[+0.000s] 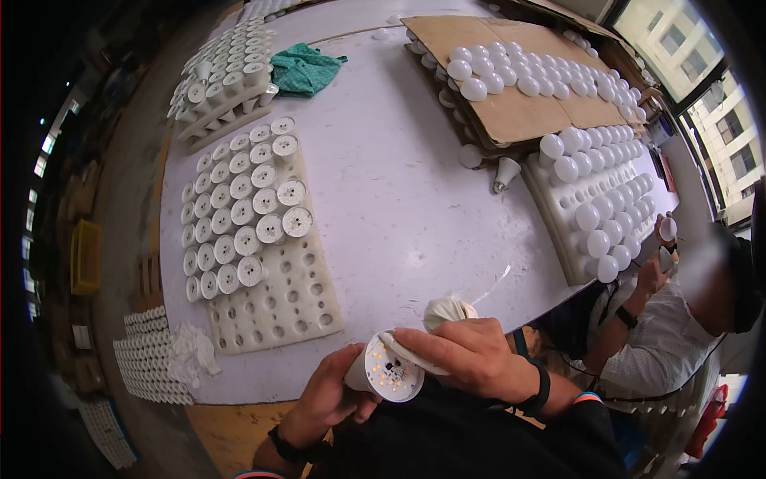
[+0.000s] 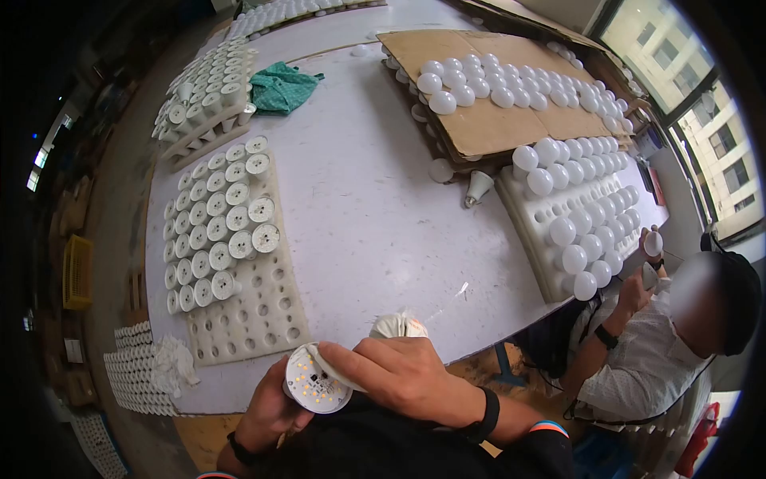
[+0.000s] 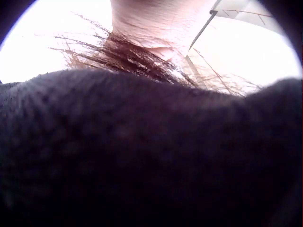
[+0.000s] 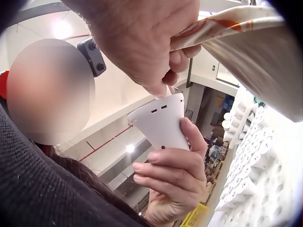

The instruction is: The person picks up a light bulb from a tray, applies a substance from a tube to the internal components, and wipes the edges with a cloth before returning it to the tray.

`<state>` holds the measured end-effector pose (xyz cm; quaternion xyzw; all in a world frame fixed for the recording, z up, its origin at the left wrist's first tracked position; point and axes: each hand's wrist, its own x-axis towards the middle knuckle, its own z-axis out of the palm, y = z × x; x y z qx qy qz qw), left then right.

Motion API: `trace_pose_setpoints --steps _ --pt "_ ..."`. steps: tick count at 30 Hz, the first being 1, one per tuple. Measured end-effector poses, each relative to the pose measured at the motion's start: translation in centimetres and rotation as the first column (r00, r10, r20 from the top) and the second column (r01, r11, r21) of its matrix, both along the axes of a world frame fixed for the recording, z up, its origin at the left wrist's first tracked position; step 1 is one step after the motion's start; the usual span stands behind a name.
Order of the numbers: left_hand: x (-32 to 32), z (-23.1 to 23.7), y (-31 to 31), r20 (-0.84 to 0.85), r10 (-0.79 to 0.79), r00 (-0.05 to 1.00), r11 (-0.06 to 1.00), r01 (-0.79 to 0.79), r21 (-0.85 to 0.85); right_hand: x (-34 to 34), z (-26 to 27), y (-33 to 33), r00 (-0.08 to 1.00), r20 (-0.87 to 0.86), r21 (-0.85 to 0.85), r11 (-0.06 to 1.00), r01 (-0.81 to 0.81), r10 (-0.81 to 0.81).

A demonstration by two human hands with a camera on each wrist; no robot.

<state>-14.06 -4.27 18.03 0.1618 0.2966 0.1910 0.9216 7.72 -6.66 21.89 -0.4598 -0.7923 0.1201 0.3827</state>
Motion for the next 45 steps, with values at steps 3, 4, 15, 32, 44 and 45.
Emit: trace_pose_setpoints --steps 3,4,15,32,44,45 --pt "-0.3 0.1 -0.1 -0.017 0.069 0.997 0.994 -0.067 0.090 0.2 0.1 0.1 1.000 0.012 0.000 1.000 0.000 0.000" --pt "-0.3 0.2 -0.1 -0.017 0.060 0.998 0.994 -0.059 0.089 0.3 0.2 0.1 1.000 0.004 -0.006 1.000 -0.019 0.019" --pt "-0.5 1.3 -0.3 0.024 0.258 0.966 0.914 -0.252 0.317 0.6 -0.3 0.0 0.999 0.026 -0.064 0.998 0.020 -0.019" --pt "-0.3 0.5 -0.1 0.073 0.424 0.903 0.694 -0.376 0.614 0.5 -0.2 -0.5 0.995 -0.081 -0.256 0.964 -0.076 0.057" --pt "5.0 -13.2 3.7 -0.266 0.155 0.951 0.983 -0.122 0.138 5.0 -0.7 -2.7 0.898 -0.380 -0.572 0.819 -0.041 -0.221" --pt "5.9 -15.7 3.8 -0.305 0.066 0.950 0.996 -0.048 0.069 5.6 -1.0 -3.0 0.900 -0.379 -0.559 0.828 -0.038 -0.214"
